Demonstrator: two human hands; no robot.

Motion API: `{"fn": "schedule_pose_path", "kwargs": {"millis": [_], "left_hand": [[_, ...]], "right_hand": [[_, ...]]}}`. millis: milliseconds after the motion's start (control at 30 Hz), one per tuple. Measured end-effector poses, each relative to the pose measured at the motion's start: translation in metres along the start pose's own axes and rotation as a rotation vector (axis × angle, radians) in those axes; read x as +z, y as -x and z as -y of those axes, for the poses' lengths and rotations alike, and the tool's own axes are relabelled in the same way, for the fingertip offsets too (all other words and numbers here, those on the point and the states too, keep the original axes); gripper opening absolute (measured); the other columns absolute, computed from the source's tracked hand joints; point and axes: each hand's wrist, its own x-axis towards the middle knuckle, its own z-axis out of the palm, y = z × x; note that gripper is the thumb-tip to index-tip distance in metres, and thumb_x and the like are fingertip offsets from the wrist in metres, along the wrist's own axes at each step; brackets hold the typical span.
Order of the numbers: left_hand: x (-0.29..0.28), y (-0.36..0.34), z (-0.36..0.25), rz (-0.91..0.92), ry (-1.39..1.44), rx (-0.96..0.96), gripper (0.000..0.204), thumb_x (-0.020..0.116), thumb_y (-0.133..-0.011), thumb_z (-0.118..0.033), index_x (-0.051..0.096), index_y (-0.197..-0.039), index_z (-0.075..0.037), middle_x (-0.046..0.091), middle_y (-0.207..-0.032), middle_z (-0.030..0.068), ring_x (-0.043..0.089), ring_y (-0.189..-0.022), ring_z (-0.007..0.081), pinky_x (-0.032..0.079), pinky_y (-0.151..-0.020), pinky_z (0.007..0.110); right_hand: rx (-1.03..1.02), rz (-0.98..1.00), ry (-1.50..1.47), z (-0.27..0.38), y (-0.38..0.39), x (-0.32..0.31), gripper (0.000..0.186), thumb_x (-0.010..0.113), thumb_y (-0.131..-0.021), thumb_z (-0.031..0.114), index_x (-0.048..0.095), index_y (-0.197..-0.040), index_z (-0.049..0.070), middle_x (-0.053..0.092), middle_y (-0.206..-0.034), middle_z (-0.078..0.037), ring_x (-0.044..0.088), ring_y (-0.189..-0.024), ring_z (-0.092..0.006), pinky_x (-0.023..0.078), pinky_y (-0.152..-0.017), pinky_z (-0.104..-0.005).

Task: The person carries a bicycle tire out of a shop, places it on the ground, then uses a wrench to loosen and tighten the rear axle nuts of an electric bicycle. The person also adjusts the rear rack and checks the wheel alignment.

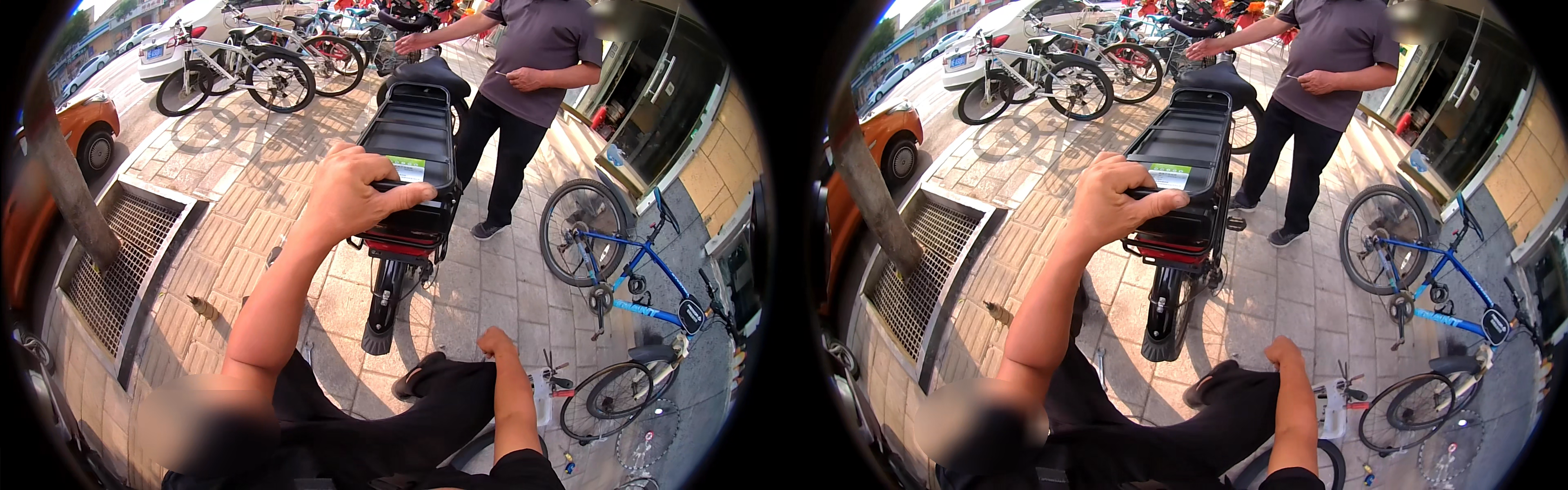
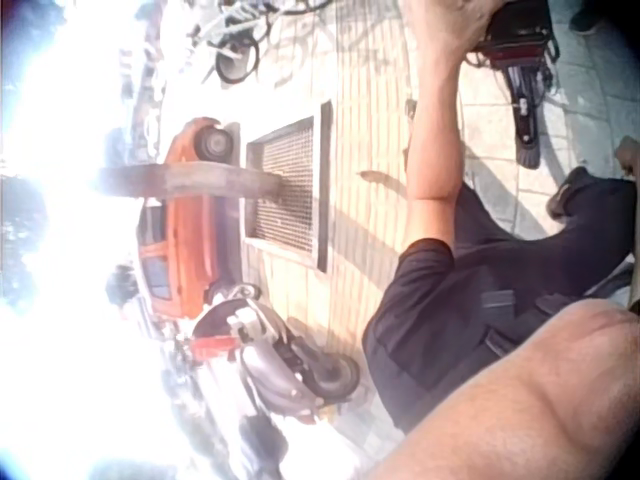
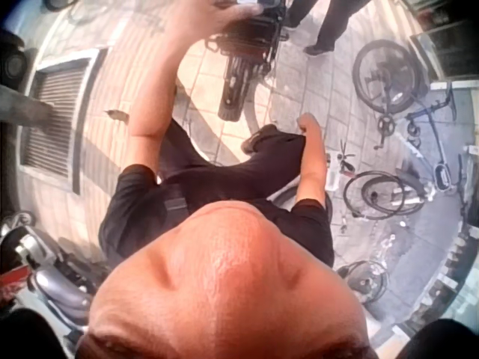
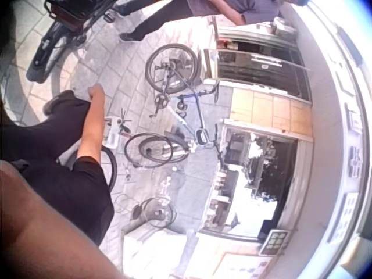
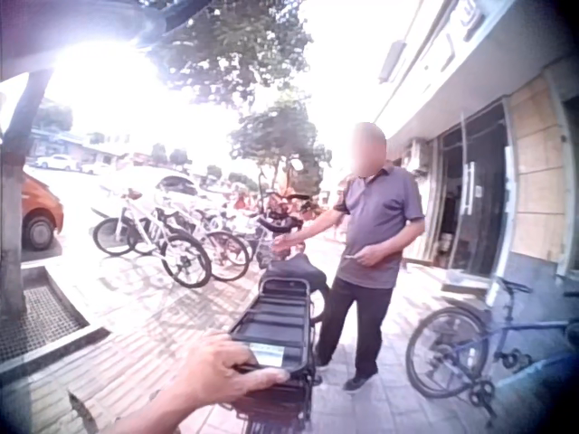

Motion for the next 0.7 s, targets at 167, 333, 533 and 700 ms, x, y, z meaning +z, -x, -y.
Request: {"fn": "schedule_pose_path", "kwargs": {"millis": [167,333,533,700], "left_hand": [[-0.002,-0.004,-0.001,0.067,-0.006,-0.004,0.053,0.091,-0.071,-0.051,0.07,-0.062,-0.003,0.063,-0.058,0.0093,0.061,-0.062,0.0293,0.047,-0.072,0.039],[-0.001,0.003,-0.003,0.001,-0.016,0.024,0.053,0.092,-0.071,-0.05,0.069,-0.06,-0.004,0.062,-0.057,0.0092,0.06,-0.061,0.0284,0.047,-0.071,0.039],[-0.001,0.0,0.0,0.008,-0.015,0.024,0.048,0.093,-0.07,-0.047,0.071,-0.063,-0.005,0.062,-0.059,0.0088,0.058,-0.062,0.0275,0.047,-0.071,0.038],[0.001,0.0,-0.002,-0.011,0.0,0.031,0.047,0.094,-0.07,-0.045,0.071,-0.063,-0.005,0.063,-0.06,0.0088,0.059,-0.063,0.0276,0.047,-0.072,0.038]], "right_hand": [[0.015,0.024,0.014,0.0,-0.003,0.0,0.021,0.061,-0.084,0.016,0.07,-0.074,0.0,0.071,-0.07,-0.016,0.072,-0.064,-0.026,0.054,-0.062,-0.0433],[0.044,0.021,-0.032,0.002,0.002,0.004,0.019,0.061,-0.078,0.014,0.071,-0.071,-0.001,0.073,-0.073,-0.018,0.074,-0.069,-0.0302,0.057,-0.071,-0.0425],[0.049,0.009,-0.012,0.004,0.007,-0.004,0.02,0.061,-0.078,0.014,0.072,-0.072,-0.001,0.073,-0.073,-0.018,0.074,-0.07,-0.0304,0.057,-0.073,-0.0415],[0.027,0.032,-0.021,-0.005,-0.008,0.004,0.02,0.061,-0.079,0.013,0.072,-0.073,-0.002,0.073,-0.072,-0.019,0.074,-0.07,-0.0304,0.057,-0.071,-0.0421]]}}
